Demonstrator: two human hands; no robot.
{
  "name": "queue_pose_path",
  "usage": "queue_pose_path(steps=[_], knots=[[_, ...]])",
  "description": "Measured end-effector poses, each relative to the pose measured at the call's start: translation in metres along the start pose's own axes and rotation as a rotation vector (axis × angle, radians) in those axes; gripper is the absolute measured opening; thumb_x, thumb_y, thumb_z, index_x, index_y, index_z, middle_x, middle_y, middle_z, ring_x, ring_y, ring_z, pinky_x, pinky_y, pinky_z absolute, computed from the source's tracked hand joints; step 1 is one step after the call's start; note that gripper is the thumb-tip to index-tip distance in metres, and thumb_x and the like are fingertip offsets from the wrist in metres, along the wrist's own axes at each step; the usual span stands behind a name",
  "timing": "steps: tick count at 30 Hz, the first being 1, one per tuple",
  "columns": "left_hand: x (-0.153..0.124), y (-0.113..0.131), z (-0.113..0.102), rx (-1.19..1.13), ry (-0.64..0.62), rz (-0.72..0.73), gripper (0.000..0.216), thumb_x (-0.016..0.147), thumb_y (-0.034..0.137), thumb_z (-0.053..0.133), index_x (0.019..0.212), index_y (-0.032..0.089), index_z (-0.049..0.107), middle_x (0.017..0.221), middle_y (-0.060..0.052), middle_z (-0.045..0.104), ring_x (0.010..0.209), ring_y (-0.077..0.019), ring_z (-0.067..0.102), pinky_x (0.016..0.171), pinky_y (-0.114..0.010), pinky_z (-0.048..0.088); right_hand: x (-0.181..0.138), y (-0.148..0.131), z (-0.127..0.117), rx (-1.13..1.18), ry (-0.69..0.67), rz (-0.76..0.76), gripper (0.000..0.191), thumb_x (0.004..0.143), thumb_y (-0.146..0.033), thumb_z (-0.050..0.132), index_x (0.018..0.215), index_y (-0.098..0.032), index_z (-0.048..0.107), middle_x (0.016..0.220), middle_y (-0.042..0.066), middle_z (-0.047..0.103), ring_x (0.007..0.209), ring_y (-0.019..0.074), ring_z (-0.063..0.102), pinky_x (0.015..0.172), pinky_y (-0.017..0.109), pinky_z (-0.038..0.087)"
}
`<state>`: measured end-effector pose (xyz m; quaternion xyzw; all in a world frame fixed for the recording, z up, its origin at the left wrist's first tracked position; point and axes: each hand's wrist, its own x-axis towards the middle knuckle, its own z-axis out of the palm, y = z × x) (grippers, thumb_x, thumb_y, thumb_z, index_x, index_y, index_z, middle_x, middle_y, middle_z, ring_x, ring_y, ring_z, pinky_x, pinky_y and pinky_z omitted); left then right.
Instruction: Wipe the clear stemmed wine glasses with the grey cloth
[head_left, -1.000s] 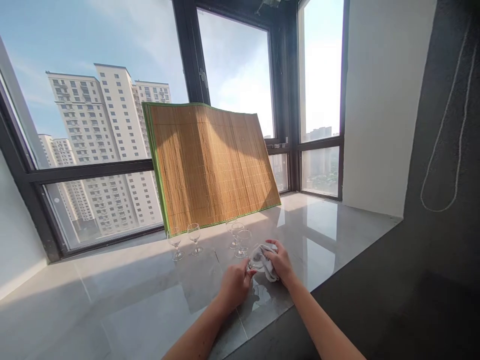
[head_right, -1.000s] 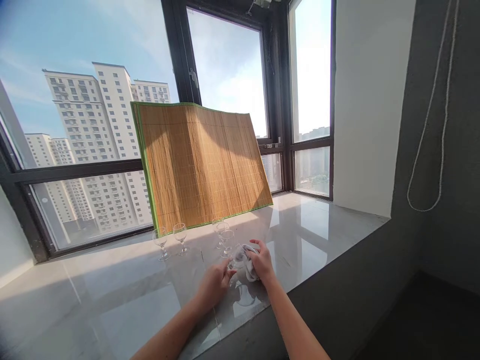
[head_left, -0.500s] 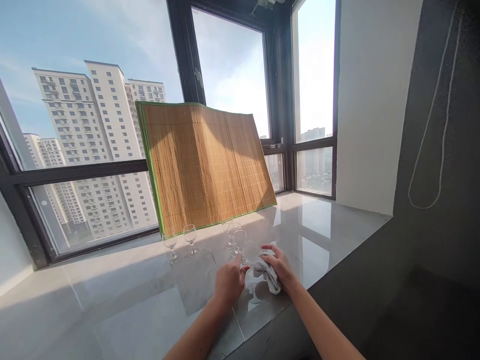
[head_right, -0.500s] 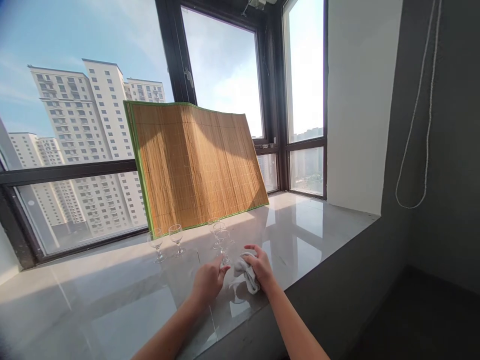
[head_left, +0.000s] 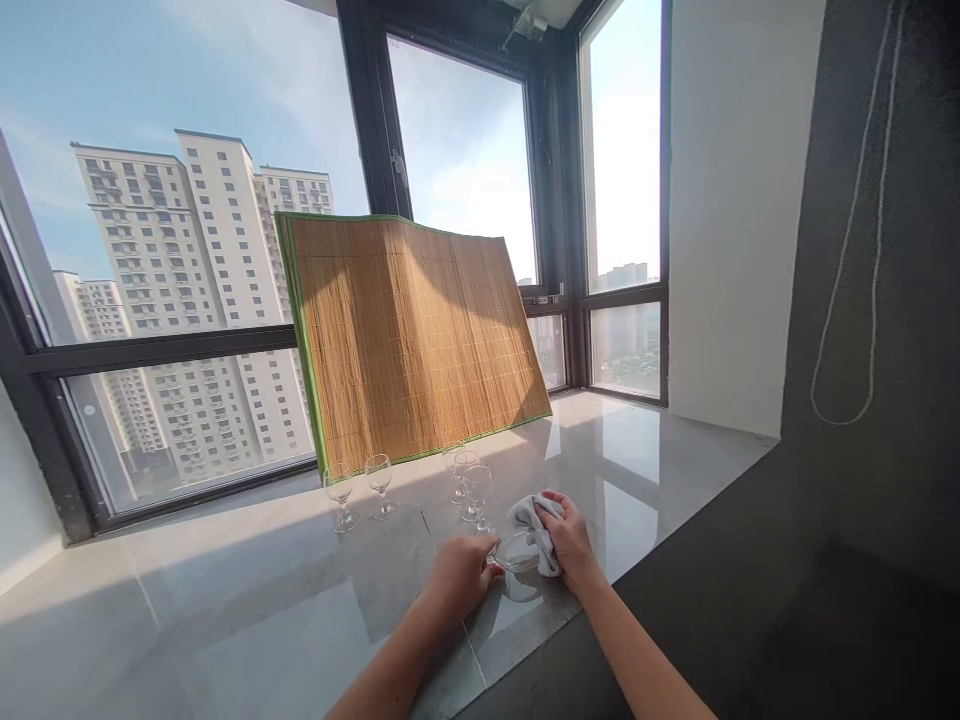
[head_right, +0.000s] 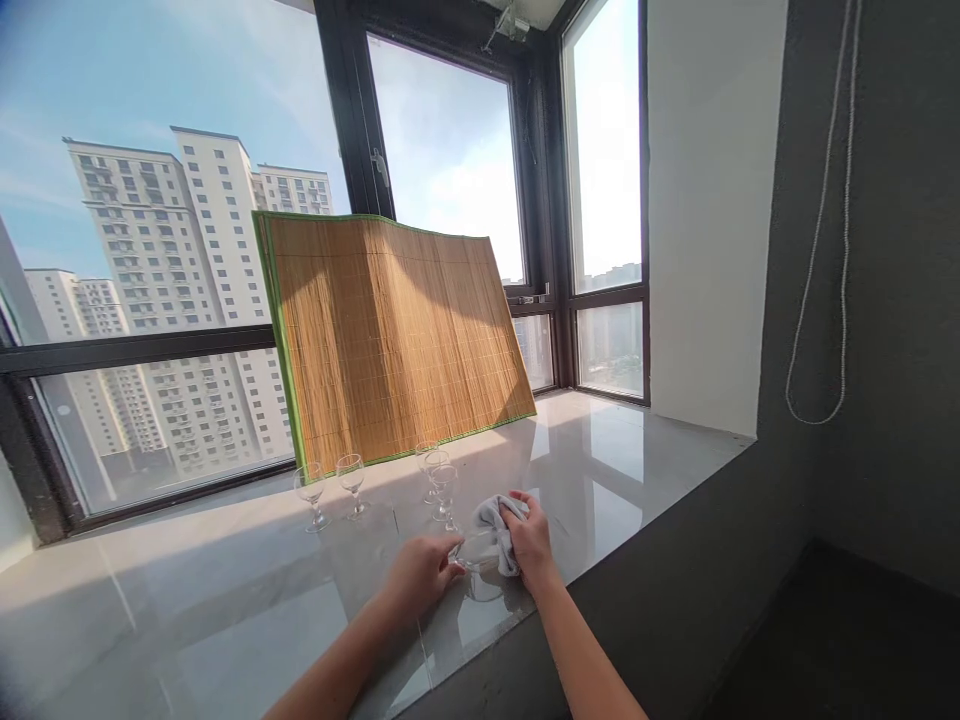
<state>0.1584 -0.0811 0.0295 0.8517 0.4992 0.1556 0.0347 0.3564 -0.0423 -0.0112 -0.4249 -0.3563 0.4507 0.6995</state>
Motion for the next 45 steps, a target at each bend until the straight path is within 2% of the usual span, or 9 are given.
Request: queue_pose_path(steps=[8,11,15,18,23,28,35,42,45], knots=[[0.001,-0.008,0.01,-0.182,0.19,0.055,0.032,0.087,0.034,0.06,0.117,0.025,0.067,0.085,-0.003,0.073,0.078,-0.0202,0.065,0.07,-0.027,0.042,0.003,0.003,-0.002,-0.06,0.009,-0.018,0.054,0.063,-0.044,0.077,0.107,-0.02,0.058,0.08,0.004,0.073,0.067,0.0202,0.066,0.057,0.028,0.05],[0.004,-0.012,0.012,-0.259,0.338,0.029,0.033,0.092,0.037,0.053,0.12,0.022,0.063,0.08,-0.003,0.069,0.072,-0.0183,0.062,0.068,-0.027,0.043,0.003,0.003,-0.001,-0.081,0.021,-0.029,0.053,0.062,-0.043,0.078,0.106,-0.02,0.058,0.082,0.005,0.073,0.069,0.021,0.067,0.058,0.028,0.05],[0.009,-0.022,0.006,-0.304,0.671,-0.018,0.029,0.096,0.041,0.044,0.1,0.02,0.062,0.09,-0.006,0.065,0.087,-0.0201,0.059,0.079,-0.031,0.045,-0.001,-0.001,0.0,-0.103,0.014,-0.027,0.052,0.062,-0.043,0.076,0.106,-0.02,0.058,0.079,0.004,0.072,0.066,0.0214,0.067,0.055,0.028,0.049],[0.013,-0.037,0.003,-0.255,0.79,-0.134,0.032,0.094,0.048,0.046,0.081,0.021,0.058,0.083,-0.005,0.062,0.085,-0.0219,0.056,0.081,-0.033,0.043,-0.004,-0.004,0.0,-0.11,-0.008,-0.001,0.053,0.064,-0.043,0.075,0.109,-0.02,0.057,0.082,0.005,0.073,0.066,0.0218,0.067,0.054,0.028,0.049],[0.018,-0.074,0.009,-0.344,0.687,-0.355,0.033,0.09,0.05,0.048,0.069,0.024,0.046,0.062,0.002,0.053,0.061,-0.0177,0.05,0.06,-0.027,0.036,-0.005,-0.004,-0.001,-0.117,-0.03,0.01,0.053,0.067,-0.044,0.073,0.112,-0.021,0.056,0.085,0.005,0.072,0.069,0.0218,0.067,0.056,0.028,0.049],[0.024,-0.098,0.013,-0.456,0.634,-0.511,0.03,0.084,0.049,0.051,0.068,0.024,0.047,0.06,0.001,0.057,0.058,-0.0174,0.053,0.058,-0.027,0.034,-0.006,-0.006,0.001,-0.112,-0.037,0.01,0.053,0.067,-0.043,0.073,0.111,-0.021,0.055,0.083,0.005,0.072,0.067,0.0216,0.066,0.055,0.029,0.049],[0.028,-0.106,0.016,-0.479,0.572,-0.538,0.02,0.081,0.04,0.051,0.082,0.021,0.059,0.073,-0.001,0.067,0.07,-0.0185,0.063,0.065,-0.027,0.042,-0.008,-0.01,0.001,-0.104,-0.042,0.036,0.054,0.067,-0.045,0.074,0.112,-0.021,0.055,0.085,0.005,0.071,0.066,0.0216,0.066,0.055,0.029,0.049],[0.028,-0.106,0.017,-0.474,0.497,-0.599,0.02,0.082,0.028,0.053,0.099,0.02,0.058,0.088,-0.005,0.073,0.081,-0.0188,0.068,0.073,-0.028,0.047,-0.008,-0.008,0.001,-0.11,-0.03,0.026,0.053,0.065,-0.045,0.074,0.109,-0.022,0.058,0.085,0.004,0.071,0.068,0.0225,0.067,0.056,0.03,0.049],[0.028,-0.105,0.018,-0.47,0.459,-0.585,0.016,0.086,0.029,0.052,0.096,0.019,0.059,0.095,-0.007,0.074,0.086,-0.0187,0.069,0.074,-0.026,0.047,-0.007,-0.008,0.0,-0.109,-0.032,0.02,0.054,0.065,-0.046,0.074,0.109,-0.021,0.058,0.083,0.004,0.071,0.066,0.0216,0.066,0.056,0.029,0.049]])
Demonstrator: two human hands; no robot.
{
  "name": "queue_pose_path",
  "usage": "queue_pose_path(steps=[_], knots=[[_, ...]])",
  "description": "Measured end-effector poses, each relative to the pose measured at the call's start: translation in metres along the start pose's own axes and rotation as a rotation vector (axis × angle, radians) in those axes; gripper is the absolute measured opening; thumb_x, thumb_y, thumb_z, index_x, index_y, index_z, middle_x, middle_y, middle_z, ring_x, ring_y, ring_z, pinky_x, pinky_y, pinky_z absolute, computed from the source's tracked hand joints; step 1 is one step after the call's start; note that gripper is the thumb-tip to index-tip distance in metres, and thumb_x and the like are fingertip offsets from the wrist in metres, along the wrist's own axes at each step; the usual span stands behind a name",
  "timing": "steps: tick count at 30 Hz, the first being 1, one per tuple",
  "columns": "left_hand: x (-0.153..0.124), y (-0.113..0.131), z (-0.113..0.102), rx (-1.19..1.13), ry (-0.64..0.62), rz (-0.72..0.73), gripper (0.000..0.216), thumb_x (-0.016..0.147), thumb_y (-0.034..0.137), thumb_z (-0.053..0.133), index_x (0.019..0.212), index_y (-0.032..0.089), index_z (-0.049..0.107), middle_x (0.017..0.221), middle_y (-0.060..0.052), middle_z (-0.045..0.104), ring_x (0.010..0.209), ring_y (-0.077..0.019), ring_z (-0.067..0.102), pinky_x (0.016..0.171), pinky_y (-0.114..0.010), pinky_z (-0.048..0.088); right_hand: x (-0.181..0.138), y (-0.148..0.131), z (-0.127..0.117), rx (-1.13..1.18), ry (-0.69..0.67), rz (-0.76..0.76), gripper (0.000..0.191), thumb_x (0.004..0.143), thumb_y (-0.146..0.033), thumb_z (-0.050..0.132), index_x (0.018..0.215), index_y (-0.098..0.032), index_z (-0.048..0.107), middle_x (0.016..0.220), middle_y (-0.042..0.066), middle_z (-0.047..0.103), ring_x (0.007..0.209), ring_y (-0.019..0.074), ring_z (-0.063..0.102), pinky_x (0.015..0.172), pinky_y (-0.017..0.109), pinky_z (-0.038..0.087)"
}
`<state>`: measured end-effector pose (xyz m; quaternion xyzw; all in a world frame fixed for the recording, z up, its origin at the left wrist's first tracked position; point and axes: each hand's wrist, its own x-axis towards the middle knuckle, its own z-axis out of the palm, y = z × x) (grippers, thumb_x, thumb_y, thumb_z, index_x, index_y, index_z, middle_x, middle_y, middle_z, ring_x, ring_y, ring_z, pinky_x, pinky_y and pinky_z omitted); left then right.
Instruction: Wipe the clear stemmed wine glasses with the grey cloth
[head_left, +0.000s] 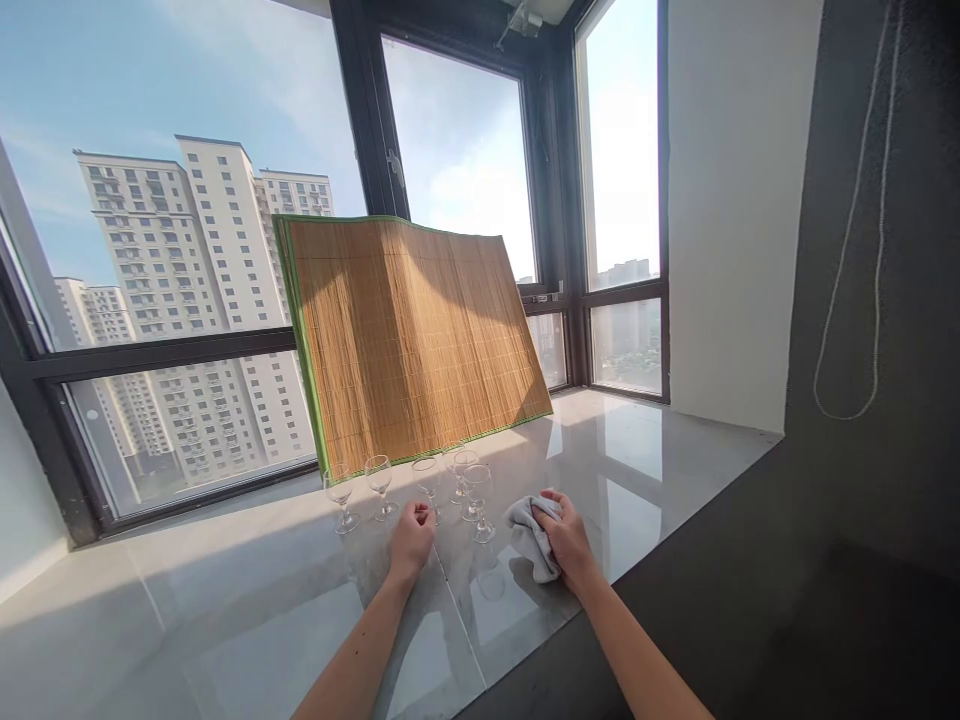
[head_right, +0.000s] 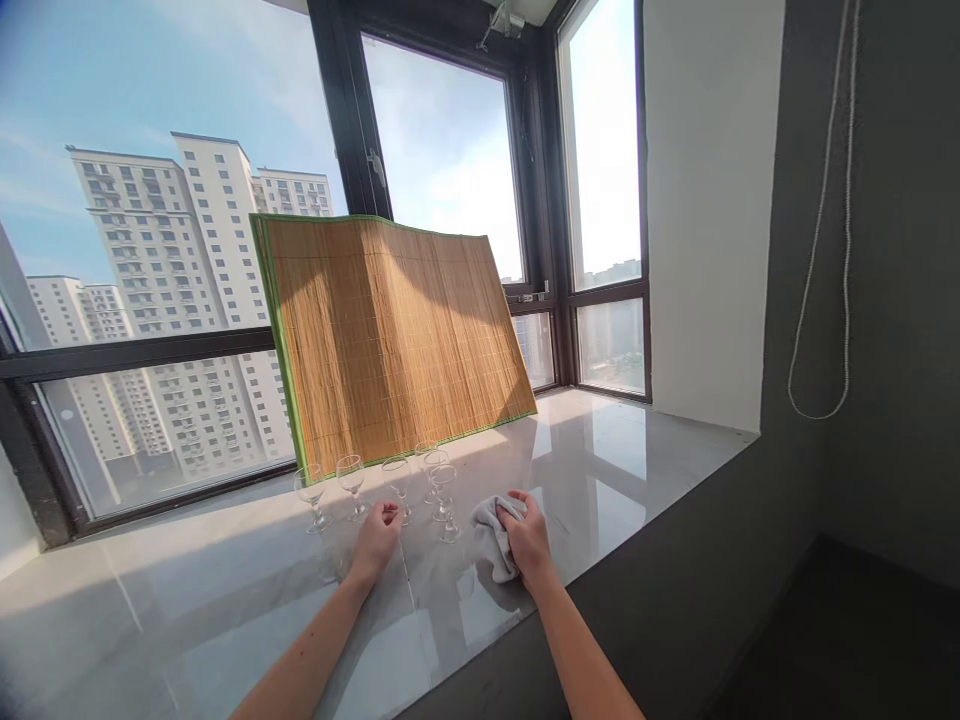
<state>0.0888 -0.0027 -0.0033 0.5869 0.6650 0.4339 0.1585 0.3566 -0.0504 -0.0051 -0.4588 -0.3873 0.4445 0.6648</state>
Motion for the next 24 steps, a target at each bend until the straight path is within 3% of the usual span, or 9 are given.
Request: queue_pose_path(steps=[5,10,13,17,21,24], knots=[[-0.003,0.004,0.0,0.058,-0.042,0.042,0.015,0.084,0.025,0.054,0.095,0.021,0.063,0.1,-0.007,0.073,0.097,-0.0206,0.068,0.079,-0.026,0.048,0.002,0.002,-0.002,-0.007,-0.015,-0.003,0.054,0.067,-0.045,0.074,0.112,-0.02,0.058,0.086,0.005,0.072,0.066,0.0205,0.066,0.056,0.029,0.049],[0.002,0.001,-0.017,0.176,0.165,-0.015,0.023,0.085,0.022,0.047,0.103,0.02,0.061,0.121,-0.011,0.064,0.118,-0.0263,0.056,0.099,-0.037,0.041,0.001,0.003,-0.002,0.014,-0.018,0.0,0.054,0.066,-0.045,0.075,0.111,-0.02,0.058,0.084,0.005,0.072,0.065,0.0204,0.066,0.055,0.028,0.049],[0.011,-0.009,-0.029,0.225,0.232,-0.081,0.026,0.084,0.022,0.047,0.106,0.019,0.059,0.128,-0.013,0.058,0.123,-0.0296,0.052,0.102,-0.041,0.04,0.0,0.001,-0.001,0.013,-0.012,0.001,0.052,0.066,-0.044,0.075,0.109,-0.02,0.058,0.084,0.005,0.072,0.065,0.0204,0.066,0.055,0.028,0.049],[0.022,-0.02,-0.032,0.275,0.167,-0.125,0.038,0.081,0.027,0.054,0.118,0.02,0.057,0.132,-0.013,0.056,0.119,-0.0324,0.055,0.1,-0.045,0.043,-0.003,-0.003,0.001,0.01,-0.008,-0.004,0.05,0.066,-0.043,0.075,0.107,-0.021,0.058,0.084,0.005,0.072,0.069,0.0217,0.067,0.057,0.029,0.05],[0.024,-0.021,-0.027,0.329,0.12,-0.122,0.043,0.076,0.034,0.061,0.119,0.025,0.06,0.147,-0.011,0.044,0.133,-0.0371,0.042,0.107,-0.052,0.035,-0.005,-0.007,0.002,0.016,0.0,0.003,0.049,0.064,-0.043,0.075,0.105,-0.022,0.058,0.082,0.004,0.072,0.071,0.0231,0.067,0.058,0.03,0.05],[0.024,-0.02,-0.024,0.357,0.111,-0.128,0.047,0.073,0.036,0.064,0.119,0.025,0.061,0.147,-0.01,0.046,0.139,-0.0391,0.034,0.11,-0.052,0.032,-0.007,-0.008,0.002,0.007,0.005,0.001,0.048,0.063,-0.042,0.074,0.104,-0.022,0.059,0.082,0.004,0.072,0.07,0.0235,0.067,0.057,0.03,0.049]])
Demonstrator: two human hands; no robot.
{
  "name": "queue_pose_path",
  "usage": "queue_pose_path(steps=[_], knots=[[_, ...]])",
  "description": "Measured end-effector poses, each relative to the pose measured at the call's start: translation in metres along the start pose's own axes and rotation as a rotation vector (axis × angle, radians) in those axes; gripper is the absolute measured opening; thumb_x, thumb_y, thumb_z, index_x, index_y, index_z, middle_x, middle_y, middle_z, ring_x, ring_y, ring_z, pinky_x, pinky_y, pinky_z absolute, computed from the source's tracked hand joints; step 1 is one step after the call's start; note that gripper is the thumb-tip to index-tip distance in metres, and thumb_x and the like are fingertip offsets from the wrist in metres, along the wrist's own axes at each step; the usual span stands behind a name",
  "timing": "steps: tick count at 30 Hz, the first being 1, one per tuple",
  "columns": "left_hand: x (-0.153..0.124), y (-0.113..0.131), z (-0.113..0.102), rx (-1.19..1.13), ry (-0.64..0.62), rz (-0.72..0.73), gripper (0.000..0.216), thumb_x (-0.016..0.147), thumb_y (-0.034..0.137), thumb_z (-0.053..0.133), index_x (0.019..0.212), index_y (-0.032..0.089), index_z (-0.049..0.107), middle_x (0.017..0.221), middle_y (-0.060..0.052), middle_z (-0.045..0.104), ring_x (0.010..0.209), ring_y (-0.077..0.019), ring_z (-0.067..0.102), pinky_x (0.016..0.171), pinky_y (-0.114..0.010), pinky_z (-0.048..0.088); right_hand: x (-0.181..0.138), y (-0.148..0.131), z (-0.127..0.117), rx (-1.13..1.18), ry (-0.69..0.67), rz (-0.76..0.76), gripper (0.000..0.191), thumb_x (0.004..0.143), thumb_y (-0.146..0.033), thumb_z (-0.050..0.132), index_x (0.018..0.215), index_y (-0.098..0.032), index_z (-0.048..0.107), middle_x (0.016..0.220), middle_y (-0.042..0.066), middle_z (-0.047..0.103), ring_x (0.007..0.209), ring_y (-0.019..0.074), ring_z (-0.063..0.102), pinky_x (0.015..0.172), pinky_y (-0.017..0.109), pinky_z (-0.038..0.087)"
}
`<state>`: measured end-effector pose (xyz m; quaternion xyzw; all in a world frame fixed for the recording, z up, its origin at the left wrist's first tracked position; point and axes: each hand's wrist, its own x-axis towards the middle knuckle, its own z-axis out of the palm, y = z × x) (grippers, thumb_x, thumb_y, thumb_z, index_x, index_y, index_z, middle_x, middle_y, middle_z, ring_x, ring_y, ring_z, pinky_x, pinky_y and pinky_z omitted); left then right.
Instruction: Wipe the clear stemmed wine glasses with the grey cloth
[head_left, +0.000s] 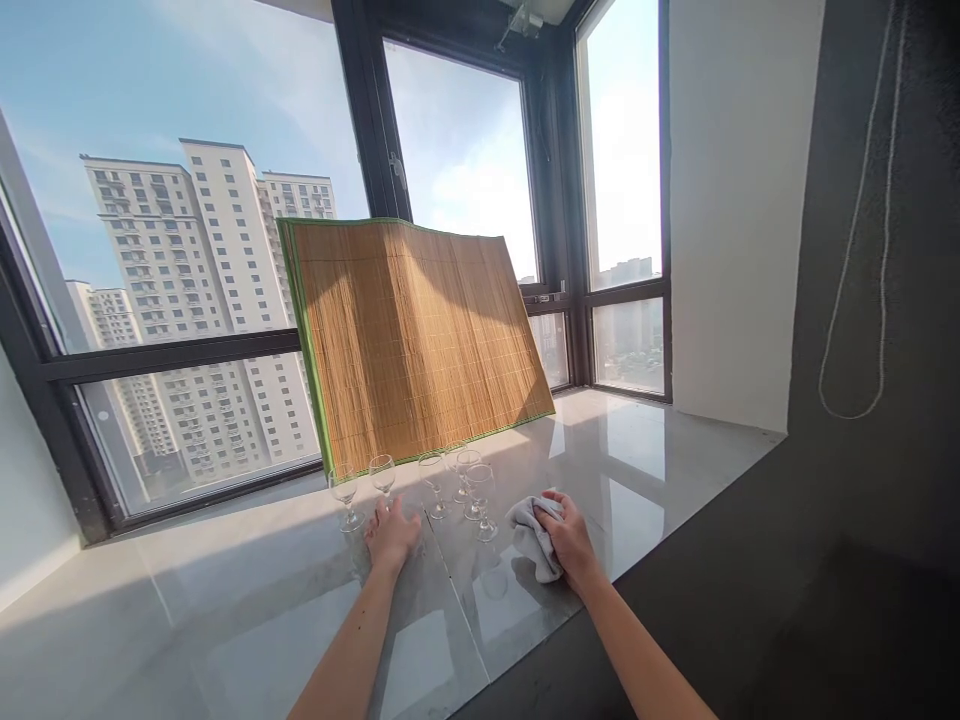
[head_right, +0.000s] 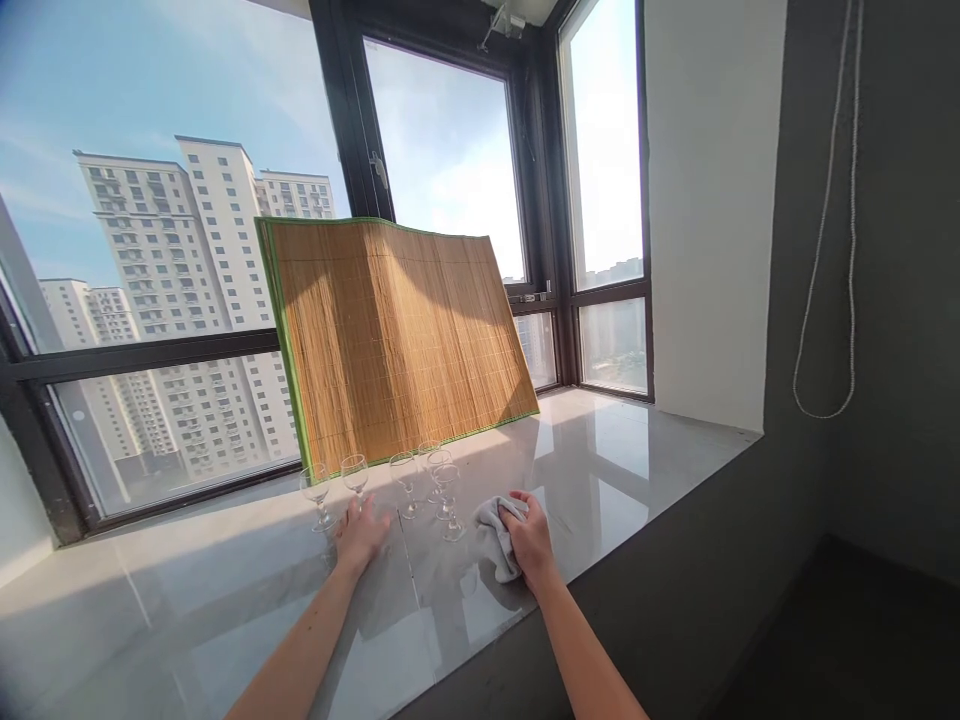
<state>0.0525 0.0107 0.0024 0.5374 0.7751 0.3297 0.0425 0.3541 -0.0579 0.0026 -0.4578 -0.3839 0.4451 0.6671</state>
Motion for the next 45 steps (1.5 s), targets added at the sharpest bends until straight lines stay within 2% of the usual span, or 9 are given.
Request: queue_pose_path(steps=[6,12,17,20,28,34,37,41,45], knots=[[0.001,-0.002,0.004,0.094,-0.087,0.008,0.042,0.078,0.039,0.059,0.118,0.025,0.063,0.149,-0.012,0.045,0.142,-0.0364,0.029,0.113,-0.061,0.017,0.003,0.004,-0.001,-0.005,-0.029,-0.005,0.049,0.068,-0.044,0.072,0.108,-0.022,0.056,0.083,0.004,0.072,0.067,0.0217,0.067,0.057,0.03,0.049],[-0.002,-0.001,-0.001,0.106,-0.047,0.025,0.036,0.078,0.042,0.057,0.109,0.024,0.063,0.132,-0.013,0.059,0.131,-0.0354,0.044,0.109,-0.053,0.028,0.006,0.007,-0.003,-0.033,-0.021,-0.013,0.048,0.068,-0.043,0.073,0.108,-0.022,0.058,0.085,0.005,0.072,0.07,0.0229,0.068,0.058,0.03,0.05],[-0.008,0.007,-0.006,0.128,0.078,-0.087,0.057,0.08,0.051,0.052,0.126,0.016,0.052,0.128,-0.02,0.059,0.127,-0.0384,0.047,0.106,-0.054,0.031,0.006,0.008,-0.003,-0.018,-0.022,-0.001,0.05,0.067,-0.045,0.074,0.108,-0.022,0.059,0.085,0.004,0.072,0.069,0.0217,0.067,0.058,0.03,0.049],[-0.008,0.007,-0.008,0.122,0.066,-0.09,0.061,0.08,0.058,0.052,0.127,0.019,0.054,0.128,-0.02,0.057,0.128,-0.0405,0.044,0.106,-0.057,0.029,0.006,0.008,-0.003,-0.015,-0.023,0.001,0.05,0.067,-0.045,0.074,0.108,-0.022,0.058,0.084,0.004,0.072,0.068,0.0213,0.066,0.056,0.029,0.049],[-0.004,0.002,-0.009,0.004,0.046,-0.049,0.022,0.085,0.04,0.052,0.084,0.025,0.067,0.109,-0.011,0.068,0.115,-0.0366,0.056,0.099,-0.054,0.036,0.008,0.012,-0.003,-0.018,-0.026,-0.012,0.051,0.068,-0.045,0.074,0.11,-0.022,0.057,0.083,0.003,0.072,0.065,0.02,0.065,0.056,0.028,0.048],[-0.021,0.019,-0.021,-0.147,0.1,0.205,0.032,0.099,0.033,0.031,0.099,0.023,0.061,0.094,-0.004,0.072,0.085,-0.0168,0.067,0.077,-0.025,0.047,0.006,0.006,-0.001,-0.031,-0.023,-0.011,0.051,0.066,-0.042,0.074,0.109,-0.021,0.057,0.08,0.004,0.071,0.063,0.0203,0.064,0.054,0.029,0.047],[-0.049,0.041,-0.023,-0.21,0.127,0.585,0.031,0.099,0.036,0.036,0.101,0.022,0.063,0.092,-0.006,0.072,0.083,-0.0178,0.067,0.074,-0.025,0.047,0.005,0.005,-0.001,-0.035,-0.043,-0.01,0.052,0.066,-0.038,0.073,0.111,-0.02,0.056,0.079,0.003,0.071,0.061,0.0194,0.063,0.054,0.028,0.046],[-0.094,0.073,-0.016,-0.146,0.001,1.019,0.025,0.096,0.031,0.046,0.108,0.023,0.067,0.085,-0.005,0.073,0.08,-0.0192,0.067,0.075,-0.029,0.047,0.006,0.006,-0.002,-0.01,-0.079,-0.012,0.055,0.064,-0.033,0.071,0.114,-0.019,0.056,0.081,0.003,0.07,0.064,0.0202,0.065,0.055,0.028,0.047],[-0.116,0.087,-0.01,-0.115,-0.049,1.052,0.02,0.092,0.027,0.056,0.104,0.024,0.07,0.082,-0.005,0.074,0.076,-0.0192,0.067,0.074,-0.03,0.047,0.004,0.004,-0.004,0.06,-0.092,-0.011,0.058,0.061,-0.03,0.069,0.116,-0.019,0.055,0.085,0.004,0.071,0.068,0.021,0.066,0.059,0.029,0.049]])
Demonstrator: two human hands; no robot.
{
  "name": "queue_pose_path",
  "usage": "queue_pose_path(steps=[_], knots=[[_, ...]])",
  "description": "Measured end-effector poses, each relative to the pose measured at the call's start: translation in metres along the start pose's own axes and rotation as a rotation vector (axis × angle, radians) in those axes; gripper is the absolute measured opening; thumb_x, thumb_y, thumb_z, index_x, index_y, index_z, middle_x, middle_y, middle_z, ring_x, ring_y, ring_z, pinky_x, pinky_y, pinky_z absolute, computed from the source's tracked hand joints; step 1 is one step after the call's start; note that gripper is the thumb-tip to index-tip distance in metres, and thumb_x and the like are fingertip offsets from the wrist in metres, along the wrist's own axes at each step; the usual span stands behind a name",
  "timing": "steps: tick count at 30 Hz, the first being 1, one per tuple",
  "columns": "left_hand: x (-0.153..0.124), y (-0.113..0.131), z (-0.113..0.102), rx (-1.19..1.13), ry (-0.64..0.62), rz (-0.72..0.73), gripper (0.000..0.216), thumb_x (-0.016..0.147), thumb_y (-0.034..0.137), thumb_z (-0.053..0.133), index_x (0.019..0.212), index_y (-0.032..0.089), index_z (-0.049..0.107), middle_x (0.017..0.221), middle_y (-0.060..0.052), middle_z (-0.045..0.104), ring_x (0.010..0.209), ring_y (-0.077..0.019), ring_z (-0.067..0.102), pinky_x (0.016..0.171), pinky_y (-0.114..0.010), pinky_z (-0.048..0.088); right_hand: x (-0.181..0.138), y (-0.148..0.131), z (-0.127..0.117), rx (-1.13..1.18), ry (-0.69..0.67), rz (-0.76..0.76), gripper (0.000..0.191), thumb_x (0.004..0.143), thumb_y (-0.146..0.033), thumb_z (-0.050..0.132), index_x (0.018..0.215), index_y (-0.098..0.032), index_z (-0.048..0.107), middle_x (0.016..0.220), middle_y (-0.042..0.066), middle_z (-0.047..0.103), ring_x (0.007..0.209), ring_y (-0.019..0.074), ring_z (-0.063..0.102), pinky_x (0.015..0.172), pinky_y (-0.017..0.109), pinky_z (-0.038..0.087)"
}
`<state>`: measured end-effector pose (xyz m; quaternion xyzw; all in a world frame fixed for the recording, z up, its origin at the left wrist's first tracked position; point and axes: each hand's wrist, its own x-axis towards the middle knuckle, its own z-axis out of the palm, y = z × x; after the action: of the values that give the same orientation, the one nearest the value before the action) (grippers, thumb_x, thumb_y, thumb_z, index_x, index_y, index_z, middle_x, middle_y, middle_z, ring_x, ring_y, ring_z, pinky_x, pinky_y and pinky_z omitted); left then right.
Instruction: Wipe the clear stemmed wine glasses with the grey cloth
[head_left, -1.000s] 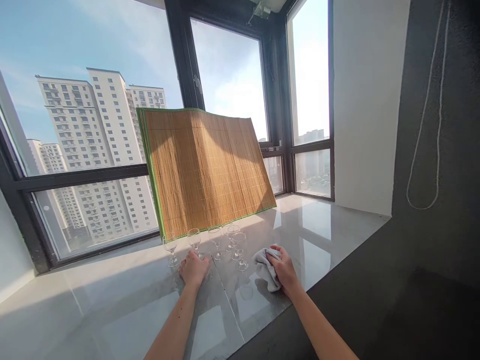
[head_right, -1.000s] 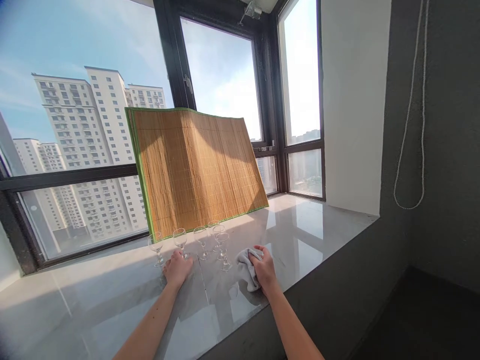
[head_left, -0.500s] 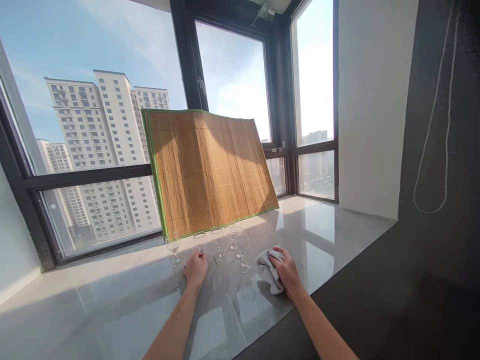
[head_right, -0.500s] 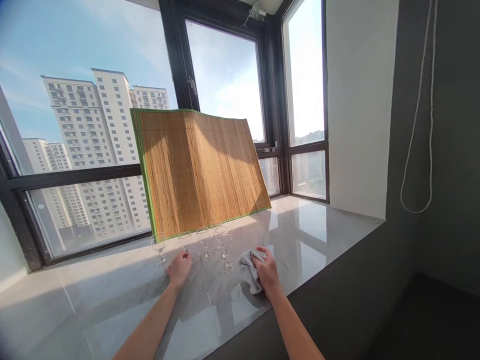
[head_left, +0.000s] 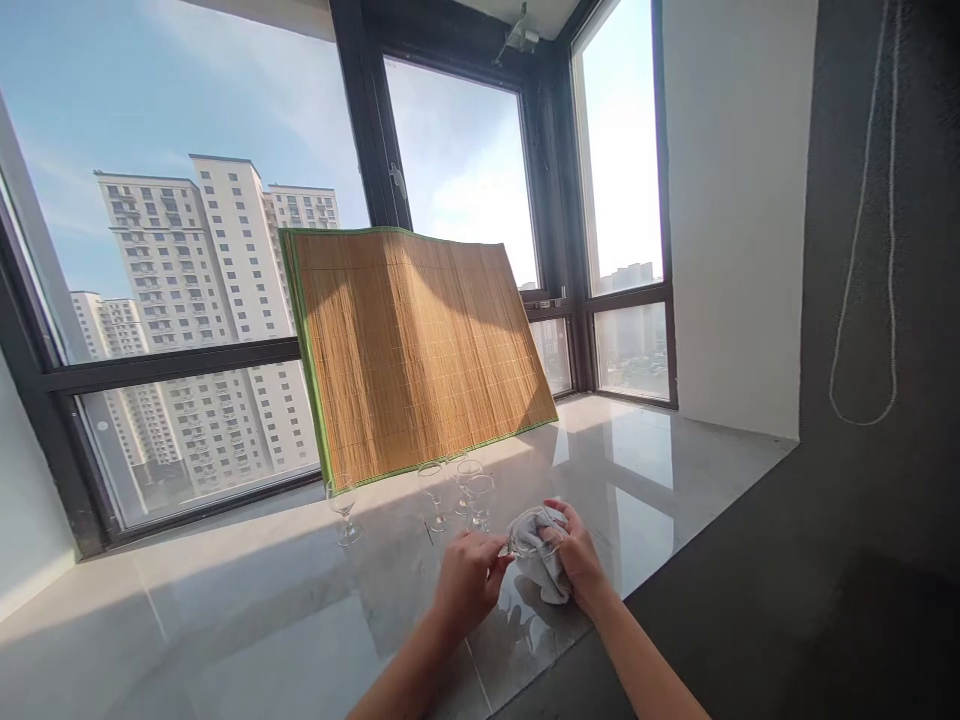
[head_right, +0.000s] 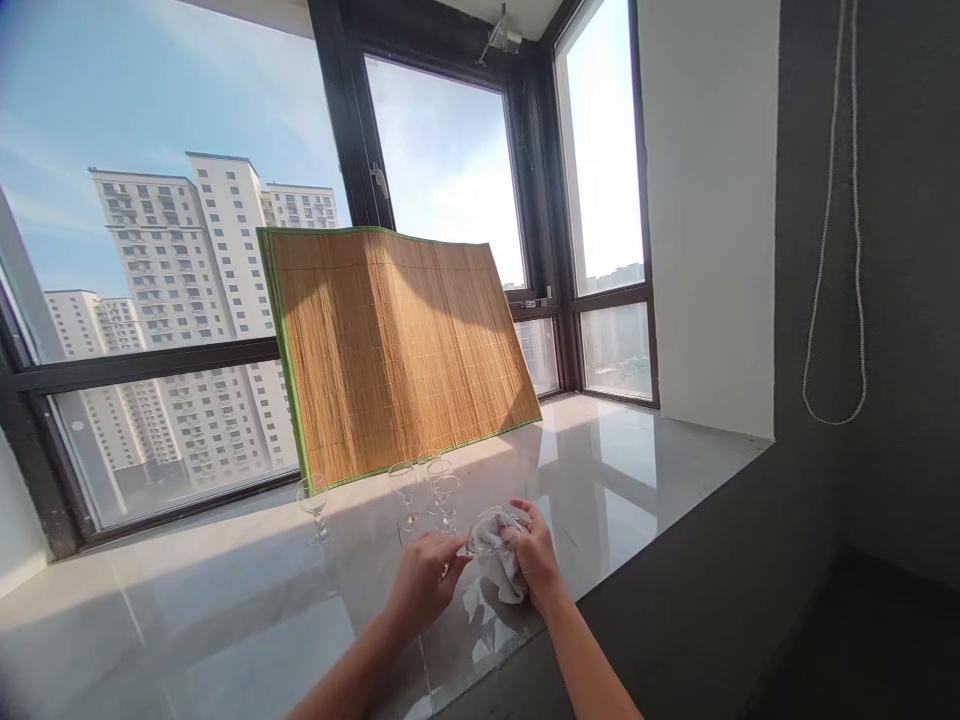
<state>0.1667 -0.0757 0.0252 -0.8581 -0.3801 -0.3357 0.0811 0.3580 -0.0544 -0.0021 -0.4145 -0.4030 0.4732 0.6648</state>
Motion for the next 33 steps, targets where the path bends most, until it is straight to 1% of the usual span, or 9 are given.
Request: queue_pose_path(steps=[3,6,12,16,20,23,27,30,33], knots=[[-0.001,-0.002,-0.003,0.008,-0.001,-0.134,0.022,0.093,0.028,0.053,0.105,0.023,0.071,0.084,-0.005,0.075,0.076,-0.0195,0.068,0.067,-0.027,0.045,-0.003,-0.004,0.001,0.007,-0.036,0.021,0.06,0.061,-0.03,0.069,0.118,-0.019,0.054,0.078,0.001,0.07,0.061,0.0183,0.062,0.055,0.027,0.045],[-0.001,-0.009,-0.007,0.034,-0.002,-0.256,0.023,0.094,0.027,0.051,0.103,0.023,0.071,0.087,-0.006,0.075,0.08,-0.0207,0.069,0.066,-0.026,0.042,-0.007,-0.008,0.001,0.019,-0.085,0.034,0.061,0.06,-0.029,0.069,0.118,-0.018,0.054,0.073,-0.001,0.068,0.058,0.0169,0.06,0.053,0.025,0.043],[0.0,-0.011,-0.009,0.088,-0.018,-0.328,0.018,0.092,0.024,0.053,0.089,0.022,0.071,0.083,-0.005,0.073,0.08,-0.0202,0.067,0.065,-0.025,0.037,-0.015,-0.008,-0.001,0.026,-0.177,0.026,0.06,0.064,-0.033,0.071,0.12,-0.02,0.054,0.078,0.0,0.069,0.062,0.0175,0.062,0.054,0.025,0.044],[-0.003,-0.013,-0.009,0.103,-0.03,-0.316,0.016,0.091,0.023,0.055,0.087,0.022,0.07,0.082,-0.004,0.071,0.08,-0.0197,0.066,0.065,-0.026,0.036,-0.023,-0.008,-0.003,-0.039,-0.132,-0.09,0.054,0.068,-0.038,0.073,0.116,-0.02,0.056,0.082,0.003,0.071,0.07,0.0202,0.066,0.06,0.027,0.049],[-0.007,-0.02,-0.008,0.125,-0.043,-0.302,0.015,0.089,0.022,0.058,0.079,0.022,0.069,0.078,-0.003,0.069,0.078,-0.019,0.064,0.064,-0.026,0.035,-0.027,-0.021,0.0,-0.275,-0.088,-0.289,0.04,0.076,-0.039,0.067,0.11,-0.02,0.058,0.087,0.007,0.072,0.079,0.0229,0.068,0.068,0.03,0.052],[-0.006,-0.024,-0.006,0.128,-0.03,-0.257,0.012,0.088,0.02,0.06,0.081,0.022,0.07,0.078,-0.003,0.068,0.078,-0.019,0.062,0.066,-0.027,0.036,-0.022,-0.041,0.009,-0.568,-0.169,-0.496,0.032,0.081,-0.028,0.059,0.112,-0.023,0.059,0.093,0.005,0.073,0.084,0.0213,0.069,0.073,0.029,0.052],[-0.004,-0.024,-0.004,0.116,-0.017,-0.155,0.007,0.083,0.018,0.066,0.083,0.023,0.072,0.078,-0.003,0.068,0.08,-0.0196,0.058,0.071,-0.029,0.039,-0.012,-0.064,0.014,-0.795,-0.257,-0.744,0.038,0.078,-0.014,0.049,0.112,-0.026,0.06,0.104,0.005,0.072,0.098,0.0206,0.069,0.082,0.029,0.051],[-0.004,-0.023,-0.002,0.077,-0.007,-0.076,0.009,0.08,0.019,0.071,0.087,0.024,0.073,0.079,-0.002,0.069,0.082,-0.0199,0.057,0.074,-0.031,0.04,-0.007,-0.062,0.005,-0.824,-0.223,-0.786,0.036,0.078,-0.014,0.048,0.11,-0.025,0.061,0.106,0.006,0.072,0.099,0.0209,0.069,0.083,0.029,0.051],[-0.006,-0.026,-0.002,0.041,-0.008,-0.013,0.011,0.08,0.021,0.073,0.09,0.026,0.074,0.08,-0.002,0.07,0.082,-0.0191,0.057,0.077,-0.032,0.041,-0.003,-0.043,-0.01,-0.78,-0.086,-0.682,0.03,0.081,-0.023,0.051,0.11,-0.024,0.06,0.099,0.007,0.073,0.093,0.0225,0.07,0.079,0.031,0.053]])
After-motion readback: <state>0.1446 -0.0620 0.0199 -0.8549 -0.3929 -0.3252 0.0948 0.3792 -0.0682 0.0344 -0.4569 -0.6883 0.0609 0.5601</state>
